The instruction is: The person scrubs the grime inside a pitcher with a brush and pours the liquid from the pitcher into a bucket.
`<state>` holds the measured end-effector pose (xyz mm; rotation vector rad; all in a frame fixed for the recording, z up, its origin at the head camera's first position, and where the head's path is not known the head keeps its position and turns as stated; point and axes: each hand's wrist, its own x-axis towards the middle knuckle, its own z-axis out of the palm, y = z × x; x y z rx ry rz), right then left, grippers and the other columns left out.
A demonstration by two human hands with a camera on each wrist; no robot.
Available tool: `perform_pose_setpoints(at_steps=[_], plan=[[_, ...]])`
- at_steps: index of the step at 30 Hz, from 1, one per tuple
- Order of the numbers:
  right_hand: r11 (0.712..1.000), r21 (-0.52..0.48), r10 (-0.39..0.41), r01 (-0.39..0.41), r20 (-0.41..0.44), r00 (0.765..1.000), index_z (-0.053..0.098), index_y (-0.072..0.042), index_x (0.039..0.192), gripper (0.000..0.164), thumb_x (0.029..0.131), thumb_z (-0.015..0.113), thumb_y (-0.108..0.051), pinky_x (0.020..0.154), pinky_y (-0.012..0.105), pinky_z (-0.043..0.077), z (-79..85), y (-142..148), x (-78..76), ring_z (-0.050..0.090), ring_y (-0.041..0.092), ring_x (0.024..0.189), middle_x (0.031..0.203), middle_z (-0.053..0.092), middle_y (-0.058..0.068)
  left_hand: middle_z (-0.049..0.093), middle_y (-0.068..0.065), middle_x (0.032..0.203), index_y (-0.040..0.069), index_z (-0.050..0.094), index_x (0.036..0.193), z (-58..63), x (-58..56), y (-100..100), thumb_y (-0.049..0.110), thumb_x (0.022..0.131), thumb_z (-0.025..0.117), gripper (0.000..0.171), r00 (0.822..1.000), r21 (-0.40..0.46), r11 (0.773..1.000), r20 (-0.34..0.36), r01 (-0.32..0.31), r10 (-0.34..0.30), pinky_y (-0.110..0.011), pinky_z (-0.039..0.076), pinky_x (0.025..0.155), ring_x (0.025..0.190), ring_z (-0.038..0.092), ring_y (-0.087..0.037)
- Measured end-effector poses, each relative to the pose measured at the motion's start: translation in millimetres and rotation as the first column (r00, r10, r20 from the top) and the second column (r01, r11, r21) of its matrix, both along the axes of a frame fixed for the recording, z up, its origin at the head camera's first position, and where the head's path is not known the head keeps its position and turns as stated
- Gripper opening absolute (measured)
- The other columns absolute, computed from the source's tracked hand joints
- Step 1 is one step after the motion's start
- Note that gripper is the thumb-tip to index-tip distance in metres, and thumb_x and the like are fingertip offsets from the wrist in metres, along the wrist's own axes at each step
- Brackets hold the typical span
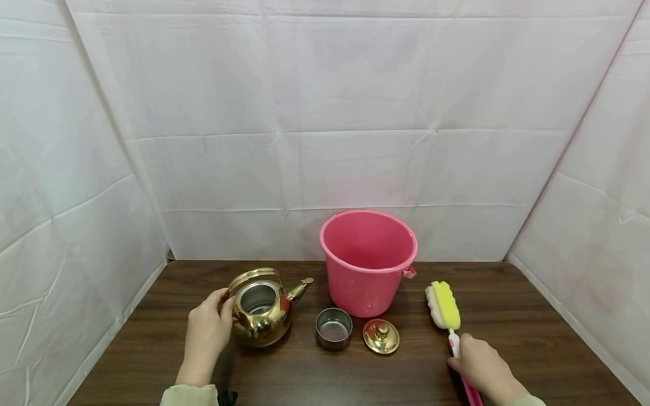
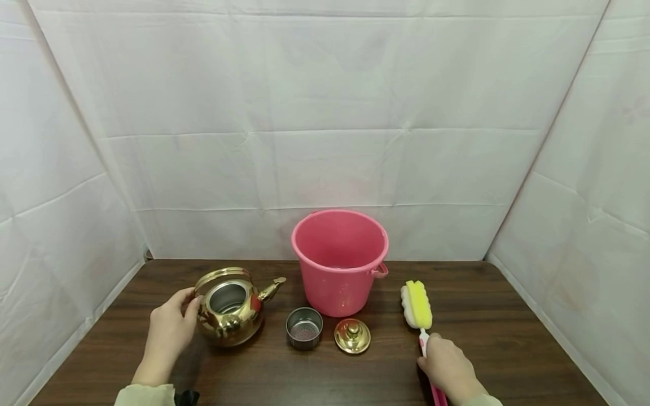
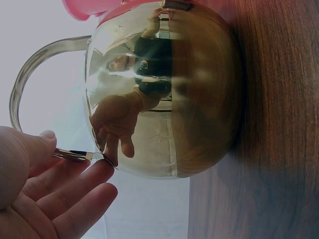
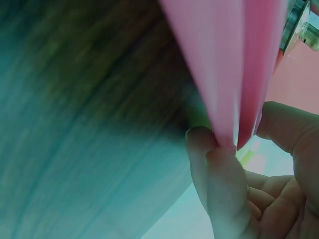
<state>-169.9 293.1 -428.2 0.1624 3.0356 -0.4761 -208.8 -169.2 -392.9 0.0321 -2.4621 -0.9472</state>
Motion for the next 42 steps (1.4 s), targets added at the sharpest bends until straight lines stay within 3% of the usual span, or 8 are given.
perform_pose_setpoints(at_steps=[11,17,26,30,42], plan=[[1.0,-0.026,0.002,-0.004,-0.051,0.999,0.049,0.004,0.085,0.027,0.081,0.068,-0.014,0.044,0.029,0.039,-2.2,2.6,1.4,0.047,0.015,0.053,0.064,0.046,0.005,0.068,-0.024,0.1,-0.005,0.062,0.112,-1.6,-0.8,-0.2,0.012,0.094,0.057,0.026,1.0,0.0,1.0,-0.013,-0.002,0.002,-0.045,0.054,0.067,0.084,0.067,-0.034],[0.999,-0.053,-0.004,0.002,-0.039,0.999,0.048,0.004,0.087,0.026,0.082,0.067,-0.015,0.044,0.028,0.04,0.6,2.1,2.4,0.047,0.015,0.052,0.064,0.046,0.005,0.068,-0.025,0.1,-0.005,0.062,0.112,0.0,1.3,0.0,0.011,0.093,0.058,0.025,1.0,-0.005,1.0,-0.027,0.002,-0.002,-0.046,0.053,0.068,0.084,0.067,-0.035],[0.994,-0.106,0.002,-0.007,-0.052,0.999,0.05,0.008,0.097,0.03,0.084,0.067,-0.014,0.046,0.029,0.041,5.8,2.8,4.8,0.047,0.014,0.055,0.068,0.049,0.004,0.068,-0.025,0.101,-0.005,0.062,0.112,1.5,2.2,0.3,0.011,0.094,0.058,0.025,1.0,-0.003,1.0,-0.018,0.004,-0.004,-0.048,0.053,0.071,0.086,0.066,-0.036],[0.994,-0.104,0.006,-0.013,-0.064,0.998,0.05,0.011,0.104,0.037,0.084,0.067,-0.016,0.049,0.029,0.042,8.4,2.8,5.1,0.049,0.014,0.058,0.072,0.053,0.004,0.068,-0.026,0.101,-0.006,0.062,0.113,1.7,2.3,0.1,0.011,0.094,0.057,0.026,1.0,-0.007,1.0,-0.021,0.005,-0.005,-0.048,0.053,0.07,0.086,0.066,-0.037],[0.994,-0.104,0.009,-0.022,-0.122,0.992,0.051,0.012,0.105,0.039,0.084,0.067,-0.016,0.051,0.029,0.042,15.7,-0.6,6.0,0.051,0.015,0.061,0.071,0.056,0.004,0.068,-0.025,0.1,-0.006,0.062,0.112,2.6,3.2,0.4,0.01,0.093,0.058,0.025,1.0,-0.006,1.0,-0.023,0.007,-0.008,-0.044,0.053,0.065,0.083,0.067,-0.035]])
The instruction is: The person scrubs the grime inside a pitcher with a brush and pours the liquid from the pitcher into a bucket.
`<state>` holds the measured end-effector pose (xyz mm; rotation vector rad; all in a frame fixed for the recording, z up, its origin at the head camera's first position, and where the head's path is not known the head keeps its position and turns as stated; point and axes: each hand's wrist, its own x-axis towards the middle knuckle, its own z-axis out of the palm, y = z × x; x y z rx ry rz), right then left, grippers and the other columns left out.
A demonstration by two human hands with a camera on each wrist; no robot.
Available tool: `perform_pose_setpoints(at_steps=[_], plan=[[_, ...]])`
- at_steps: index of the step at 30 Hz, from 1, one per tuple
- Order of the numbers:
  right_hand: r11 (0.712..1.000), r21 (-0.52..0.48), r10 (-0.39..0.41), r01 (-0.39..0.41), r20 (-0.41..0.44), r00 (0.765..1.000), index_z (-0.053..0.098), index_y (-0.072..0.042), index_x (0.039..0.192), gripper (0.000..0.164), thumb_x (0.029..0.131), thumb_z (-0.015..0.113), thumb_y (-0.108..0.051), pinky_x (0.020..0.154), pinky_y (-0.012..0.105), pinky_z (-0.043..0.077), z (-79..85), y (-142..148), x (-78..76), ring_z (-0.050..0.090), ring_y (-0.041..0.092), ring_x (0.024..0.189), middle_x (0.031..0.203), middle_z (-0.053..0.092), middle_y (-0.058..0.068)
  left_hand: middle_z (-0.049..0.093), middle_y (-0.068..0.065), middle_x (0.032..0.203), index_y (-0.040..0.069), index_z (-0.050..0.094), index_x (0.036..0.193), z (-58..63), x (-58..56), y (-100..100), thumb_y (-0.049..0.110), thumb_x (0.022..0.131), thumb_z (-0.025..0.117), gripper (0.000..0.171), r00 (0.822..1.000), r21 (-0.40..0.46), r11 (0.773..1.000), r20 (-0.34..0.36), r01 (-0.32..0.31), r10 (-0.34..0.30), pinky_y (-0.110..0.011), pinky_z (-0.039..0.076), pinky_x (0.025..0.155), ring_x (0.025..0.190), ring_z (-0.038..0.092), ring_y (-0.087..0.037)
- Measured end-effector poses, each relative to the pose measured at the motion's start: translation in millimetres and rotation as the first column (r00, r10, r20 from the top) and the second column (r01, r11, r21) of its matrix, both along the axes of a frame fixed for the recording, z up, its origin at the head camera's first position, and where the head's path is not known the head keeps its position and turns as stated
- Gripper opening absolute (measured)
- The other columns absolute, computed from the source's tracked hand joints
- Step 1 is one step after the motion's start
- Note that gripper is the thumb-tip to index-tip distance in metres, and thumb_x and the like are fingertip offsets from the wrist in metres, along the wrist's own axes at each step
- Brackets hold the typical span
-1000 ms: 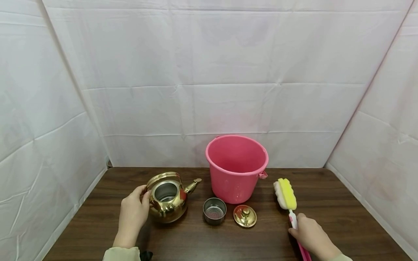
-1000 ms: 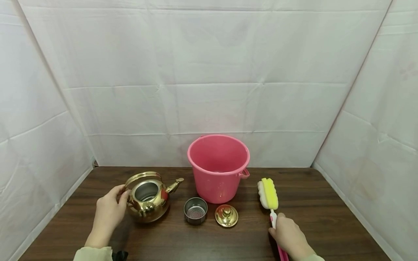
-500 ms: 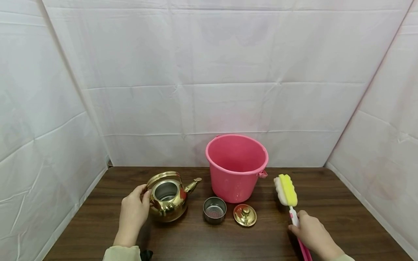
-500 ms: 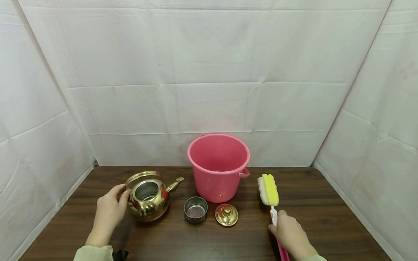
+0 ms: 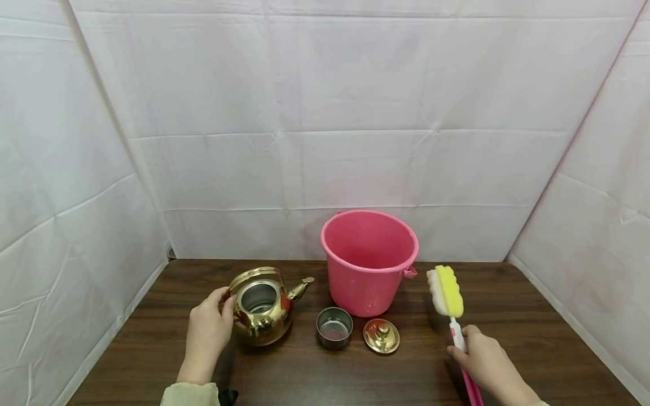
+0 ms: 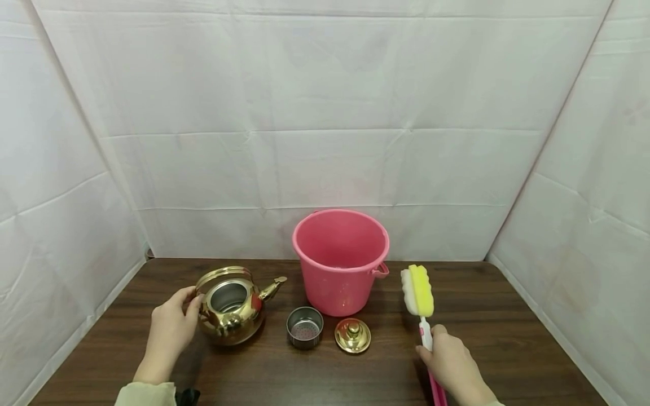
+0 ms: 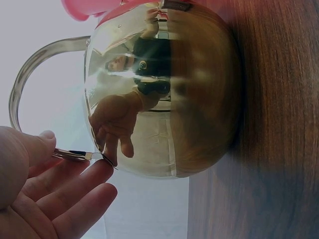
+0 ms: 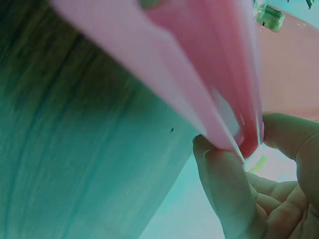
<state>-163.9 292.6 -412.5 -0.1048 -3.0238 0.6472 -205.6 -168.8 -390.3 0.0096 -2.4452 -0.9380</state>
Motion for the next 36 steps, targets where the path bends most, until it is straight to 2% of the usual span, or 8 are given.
perform_pose_setpoints(at_steps=[16,29,36], plan=[[1.0,0.005,-0.009,0.009,-0.062,0.998,0.051,0.012,0.112,0.046,0.085,0.066,-0.021,0.059,0.038,0.049,5.8,-4.3,4.6,0.058,0.019,0.068,0.074,0.064,0.006,0.068,-0.024,0.1,-0.005,0.062,0.112,-0.5,-0.6,-0.1,0.011,0.094,0.057,0.025,1.0,0.007,1.0,0.023,-0.002,0.002,-0.042,0.054,0.065,0.082,0.067,-0.033],[1.0,-0.006,-0.02,0.019,-0.079,0.997,0.051,0.011,0.113,0.047,0.086,0.067,-0.023,0.059,0.036,0.048,11.0,-7.3,8.6,0.058,0.018,0.067,0.078,0.066,0.008,0.069,-0.023,0.099,-0.004,0.062,0.112,-2.0,-1.1,-0.2,0.011,0.094,0.058,0.024,1.0,0.008,1.0,0.019,-0.009,0.009,-0.043,0.054,0.065,0.082,0.067,-0.033],[1.0,-0.001,-0.015,0.015,-0.097,0.995,0.051,0.01,0.115,0.048,0.085,0.068,-0.024,0.06,0.036,0.048,13.3,-8.7,9.3,0.056,0.017,0.066,0.072,0.064,0.003,0.069,-0.024,0.099,-0.005,0.062,0.112,-1.5,-1.0,-0.1,0.01,0.094,0.058,0.024,1.0,0.008,1.0,0.008,-0.006,0.006,-0.044,0.054,0.066,0.083,0.067,-0.034]])
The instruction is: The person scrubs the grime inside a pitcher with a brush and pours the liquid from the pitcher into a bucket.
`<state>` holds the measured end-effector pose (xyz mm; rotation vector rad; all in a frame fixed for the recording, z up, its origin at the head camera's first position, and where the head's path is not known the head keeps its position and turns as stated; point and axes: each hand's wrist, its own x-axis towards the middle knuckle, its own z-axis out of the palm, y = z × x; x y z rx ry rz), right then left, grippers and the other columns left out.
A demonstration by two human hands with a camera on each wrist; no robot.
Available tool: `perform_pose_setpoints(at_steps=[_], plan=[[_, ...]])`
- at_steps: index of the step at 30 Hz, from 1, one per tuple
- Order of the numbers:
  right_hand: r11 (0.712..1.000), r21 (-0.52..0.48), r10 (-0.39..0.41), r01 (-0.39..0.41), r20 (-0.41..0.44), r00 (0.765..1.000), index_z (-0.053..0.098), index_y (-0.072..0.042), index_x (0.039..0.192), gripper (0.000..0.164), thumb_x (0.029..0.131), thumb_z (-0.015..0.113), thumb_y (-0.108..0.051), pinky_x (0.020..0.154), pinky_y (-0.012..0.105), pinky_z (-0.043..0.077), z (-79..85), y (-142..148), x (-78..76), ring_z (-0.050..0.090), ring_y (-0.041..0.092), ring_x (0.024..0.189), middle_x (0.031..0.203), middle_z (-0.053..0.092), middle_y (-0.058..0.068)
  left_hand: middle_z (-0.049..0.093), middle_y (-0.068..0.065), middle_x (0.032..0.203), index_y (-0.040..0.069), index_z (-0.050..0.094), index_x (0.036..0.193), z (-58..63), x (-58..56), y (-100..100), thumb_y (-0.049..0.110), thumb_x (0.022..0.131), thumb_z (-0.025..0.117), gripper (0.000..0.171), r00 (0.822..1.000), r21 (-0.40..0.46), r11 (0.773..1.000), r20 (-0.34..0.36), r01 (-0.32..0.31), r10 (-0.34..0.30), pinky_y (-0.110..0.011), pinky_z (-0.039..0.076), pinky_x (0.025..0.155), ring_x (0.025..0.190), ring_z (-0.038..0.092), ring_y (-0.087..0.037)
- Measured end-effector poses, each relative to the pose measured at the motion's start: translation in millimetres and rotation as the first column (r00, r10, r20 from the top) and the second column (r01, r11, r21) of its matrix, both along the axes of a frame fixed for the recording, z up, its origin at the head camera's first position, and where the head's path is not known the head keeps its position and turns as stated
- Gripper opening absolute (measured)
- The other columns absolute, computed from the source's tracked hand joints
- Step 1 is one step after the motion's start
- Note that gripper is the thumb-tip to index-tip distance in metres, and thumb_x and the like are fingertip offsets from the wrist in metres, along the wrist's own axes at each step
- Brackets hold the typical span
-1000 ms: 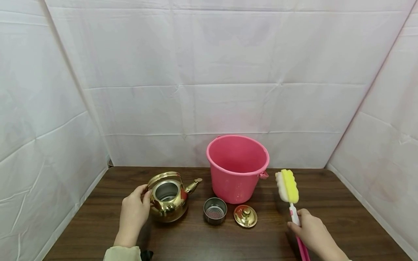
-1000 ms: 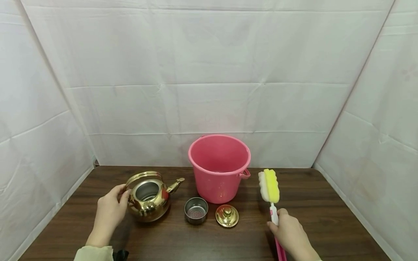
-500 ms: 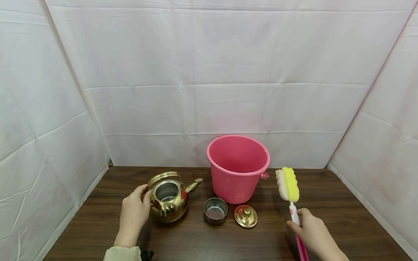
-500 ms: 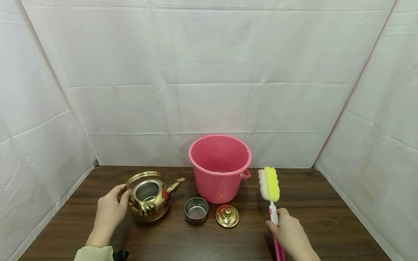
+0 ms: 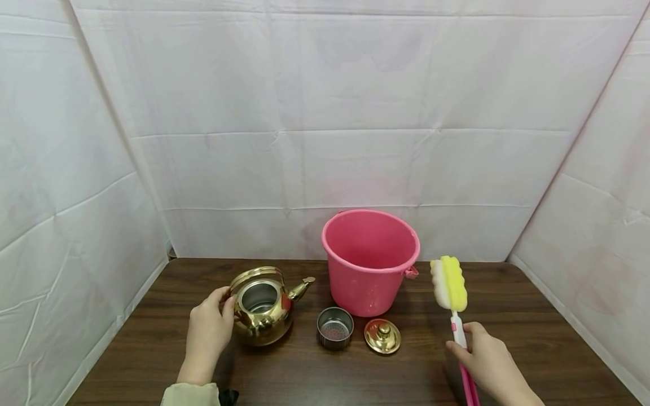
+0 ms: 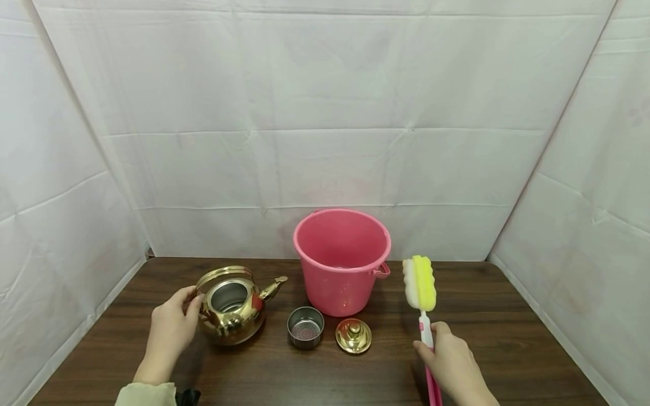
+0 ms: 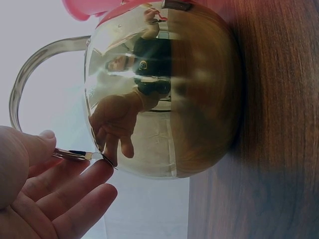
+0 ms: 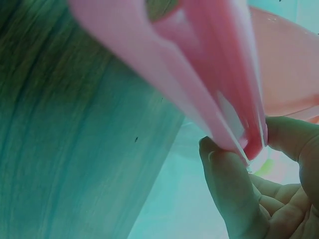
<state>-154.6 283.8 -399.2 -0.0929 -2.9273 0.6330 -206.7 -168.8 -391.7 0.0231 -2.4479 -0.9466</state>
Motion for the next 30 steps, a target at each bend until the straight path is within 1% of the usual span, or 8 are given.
perform_pose_setpoints(at_steps=[5,12,20,30], plan=[[1.0,-0.001,-0.004,0.004,0.005,1.0,0.05,0.01,0.116,0.05,0.086,0.067,-0.026,0.06,0.035,0.048,2.6,-1.1,0.7,0.055,0.016,0.066,0.07,0.062,0.001,0.069,-0.024,0.099,-0.005,0.062,0.112,0.4,-0.3,0.0,0.01,0.093,0.058,0.024,1.0,-0.001,1.0,-0.002,0.0,0.0,-0.043,0.054,0.065,0.082,0.067,-0.033],[1.0,-0.006,-0.005,0.005,-0.007,1.0,0.048,0.009,0.119,0.053,0.087,0.067,-0.029,0.06,0.035,0.048,7.2,-4.9,1.4,0.056,0.016,0.066,0.07,0.062,0.002,0.069,-0.023,0.099,-0.004,0.063,0.112,0.1,-1.5,-0.4,0.012,0.094,0.057,0.025,1.0,0.004,1.0,0.02,-0.007,0.007,-0.043,0.054,0.065,0.082,0.067,-0.032],[0.999,-0.038,-0.008,0.008,0.0,1.0,0.047,0.008,0.121,0.052,0.087,0.066,-0.028,0.056,0.029,0.044,11.0,-8.6,3.4,0.052,0.012,0.062,0.067,0.059,0.0,0.068,-0.024,0.1,-0.005,0.062,0.113,1.8,-0.2,-0.2,0.011,0.094,0.057,0.025,1.0,0.001,1.0,0.017,0.001,-0.001,-0.043,0.054,0.066,0.083,0.067,-0.033],[0.998,-0.053,-0.018,0.018,-0.013,1.0,0.046,0.006,0.123,0.055,0.087,0.066,-0.031,0.054,0.027,0.042,14.3,-13.1,7.9,0.051,0.011,0.061,0.068,0.059,0.0,0.068,-0.024,0.101,-0.005,0.062,0.113,1.2,0.2,0.4,0.011,0.094,0.057,0.025,1.0,0.0,1.0,0.011,-0.001,0.001,-0.044,0.054,0.067,0.085,0.067,-0.034]])
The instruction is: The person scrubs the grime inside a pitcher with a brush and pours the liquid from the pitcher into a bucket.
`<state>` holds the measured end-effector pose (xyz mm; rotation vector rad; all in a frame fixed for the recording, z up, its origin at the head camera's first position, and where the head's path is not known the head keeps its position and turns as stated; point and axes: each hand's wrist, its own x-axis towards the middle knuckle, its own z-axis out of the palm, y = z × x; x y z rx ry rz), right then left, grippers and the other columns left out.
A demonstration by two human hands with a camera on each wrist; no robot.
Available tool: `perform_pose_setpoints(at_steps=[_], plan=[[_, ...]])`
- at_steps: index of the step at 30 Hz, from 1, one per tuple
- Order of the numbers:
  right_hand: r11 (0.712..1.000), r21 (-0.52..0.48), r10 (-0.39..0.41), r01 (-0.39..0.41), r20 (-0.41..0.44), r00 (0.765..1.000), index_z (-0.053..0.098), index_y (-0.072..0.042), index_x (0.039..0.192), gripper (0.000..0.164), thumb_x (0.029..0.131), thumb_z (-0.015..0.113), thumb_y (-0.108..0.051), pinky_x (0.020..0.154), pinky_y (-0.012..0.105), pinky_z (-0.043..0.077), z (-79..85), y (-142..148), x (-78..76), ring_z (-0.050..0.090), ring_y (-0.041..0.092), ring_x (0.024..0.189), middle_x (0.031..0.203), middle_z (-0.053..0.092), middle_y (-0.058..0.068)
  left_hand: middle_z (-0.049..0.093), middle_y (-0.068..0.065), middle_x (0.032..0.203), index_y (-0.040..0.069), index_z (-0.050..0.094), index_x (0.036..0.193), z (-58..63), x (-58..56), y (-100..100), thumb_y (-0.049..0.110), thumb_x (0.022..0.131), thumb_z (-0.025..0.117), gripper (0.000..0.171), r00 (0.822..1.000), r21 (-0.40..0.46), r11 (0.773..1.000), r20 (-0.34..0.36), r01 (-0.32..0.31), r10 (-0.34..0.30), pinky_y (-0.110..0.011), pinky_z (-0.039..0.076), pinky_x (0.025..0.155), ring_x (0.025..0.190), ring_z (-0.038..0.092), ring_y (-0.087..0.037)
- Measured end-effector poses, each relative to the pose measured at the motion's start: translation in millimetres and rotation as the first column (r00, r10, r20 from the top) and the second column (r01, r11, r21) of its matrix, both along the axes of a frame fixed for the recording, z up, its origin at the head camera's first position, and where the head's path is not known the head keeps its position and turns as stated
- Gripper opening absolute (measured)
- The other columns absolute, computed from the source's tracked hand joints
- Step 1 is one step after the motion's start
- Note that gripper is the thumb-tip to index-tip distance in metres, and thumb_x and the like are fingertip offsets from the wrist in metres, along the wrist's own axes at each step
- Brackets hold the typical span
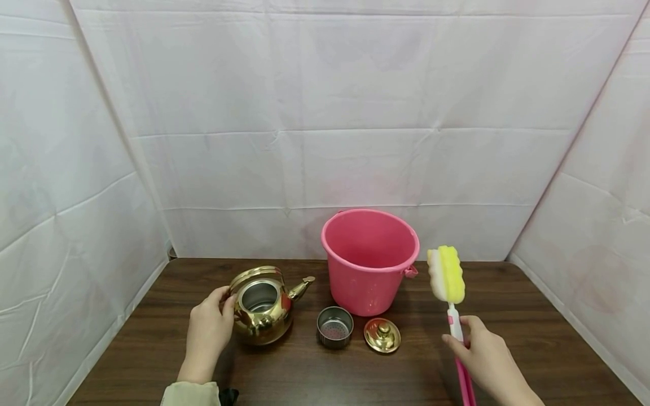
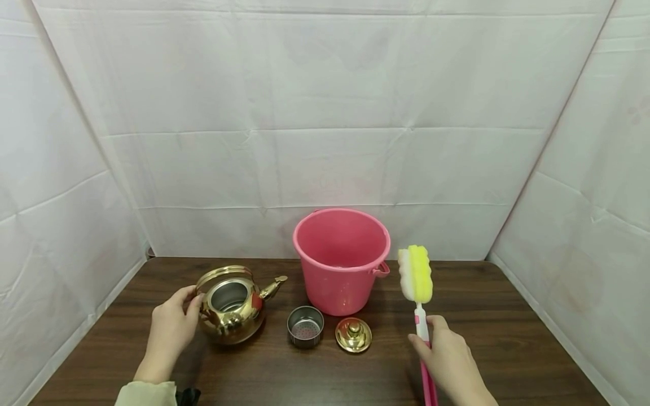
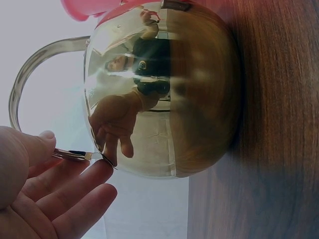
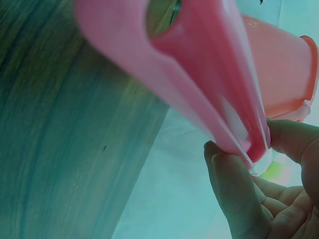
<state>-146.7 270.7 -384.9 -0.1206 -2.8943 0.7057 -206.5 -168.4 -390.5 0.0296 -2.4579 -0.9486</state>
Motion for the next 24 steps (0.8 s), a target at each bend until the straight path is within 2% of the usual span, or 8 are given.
perform_pose_setpoints(at_steps=[14,24], plan=[[1.0,-0.012,0.0,0.001,0.017,1.0,0.046,0.004,0.125,0.056,0.087,0.066,-0.032,0.056,0.028,0.043,9.1,-7.0,2.2,0.052,0.011,0.06,0.068,0.061,0.0,0.069,-0.023,0.099,-0.004,0.063,0.112,-1.1,-0.2,0.2,0.011,0.093,0.058,0.025,1.0,0.001,1.0,-0.001,-0.007,0.007,-0.041,0.053,0.063,0.081,0.067,-0.032],[1.0,-0.004,0.015,-0.015,-0.021,1.0,0.048,0.002,0.124,0.053,0.087,0.068,-0.03,0.053,0.025,0.04,15.2,-15.9,5.0,0.049,0.01,0.057,0.066,0.058,-0.001,0.068,-0.024,0.1,-0.004,0.062,0.112,0.3,0.8,0.2,0.011,0.094,0.058,0.025,1.0,0.007,1.0,-0.002,0.002,-0.002,-0.043,0.054,0.064,0.082,0.067,-0.033]])
